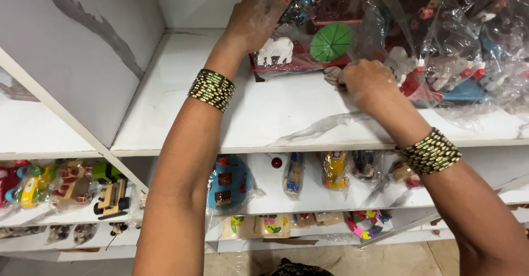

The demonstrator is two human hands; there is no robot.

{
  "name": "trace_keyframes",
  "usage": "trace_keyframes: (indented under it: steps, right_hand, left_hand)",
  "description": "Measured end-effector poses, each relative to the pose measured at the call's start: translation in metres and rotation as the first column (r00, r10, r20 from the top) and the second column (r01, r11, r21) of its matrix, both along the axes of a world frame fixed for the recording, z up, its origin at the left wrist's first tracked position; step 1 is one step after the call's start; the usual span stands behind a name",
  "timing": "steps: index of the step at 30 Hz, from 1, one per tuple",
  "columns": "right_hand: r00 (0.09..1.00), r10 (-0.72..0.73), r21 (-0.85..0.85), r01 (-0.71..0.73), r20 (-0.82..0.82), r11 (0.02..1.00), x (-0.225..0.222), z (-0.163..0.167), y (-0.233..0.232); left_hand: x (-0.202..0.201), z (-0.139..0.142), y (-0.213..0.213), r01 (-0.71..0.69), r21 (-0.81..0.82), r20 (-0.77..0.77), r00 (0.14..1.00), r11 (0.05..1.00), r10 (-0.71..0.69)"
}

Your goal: The person wipes plastic-wrapped wooden toy carts on a shelf with a cloth, lifting and turning each toy to wipe different sides, then places it back on the shelf and moves to the next one.

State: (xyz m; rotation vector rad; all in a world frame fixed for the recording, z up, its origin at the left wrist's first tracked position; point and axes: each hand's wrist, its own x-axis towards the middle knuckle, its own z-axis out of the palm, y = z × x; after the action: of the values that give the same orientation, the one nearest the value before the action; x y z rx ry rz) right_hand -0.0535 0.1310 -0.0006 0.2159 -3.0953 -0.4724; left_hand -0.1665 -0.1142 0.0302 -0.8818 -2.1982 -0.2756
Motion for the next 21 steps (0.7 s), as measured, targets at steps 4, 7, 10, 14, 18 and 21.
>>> trace_keyframes:
  steps: [4,7,10,14,18,21]
  right_hand:
    - [0.962,0.206,-0.18,-0.238,-0.179,0.955,0.034,-0.015,-0.038]
    - [0.708,0.523,-0.295,-0.688,-0.475,0.663,0.071,-0.033,-0.082]
    - [0.716,0.577,-0.35,-0.697,-0.393,0.626,0.088,-0.043,-0.101]
    - [0.767,0.55,-0.396,-0.642,-0.331,0.657,0.082,-0.043,-0.077]
    - [0.908,0.271,-0.303,-0.369,-0.32,0.879,0.069,-0.032,-0.028]
    - [0.946,0.057,-0.311,-0.162,-0.32,0.937,0.066,-0.021,0.009]
  left_hand:
    - [-0.003,-0.001,0.0,0.09,-0.005,-0.042,0.995,0.996,-0.09]
    - [-0.003,-0.002,0.001,0.065,0.117,0.068,0.995,0.991,-0.073]
    - [-0.001,-0.003,0.0,0.105,0.257,0.119,0.983,0.961,-0.139]
    - [0.002,-0.003,-0.001,0.135,0.294,0.07,0.984,0.946,-0.162]
    - [0.001,-0.003,-0.002,0.156,0.281,0.081,0.979,0.947,-0.185]
    - [0.001,-0.004,-0.002,0.149,0.297,0.095,0.978,0.943,-0.185]
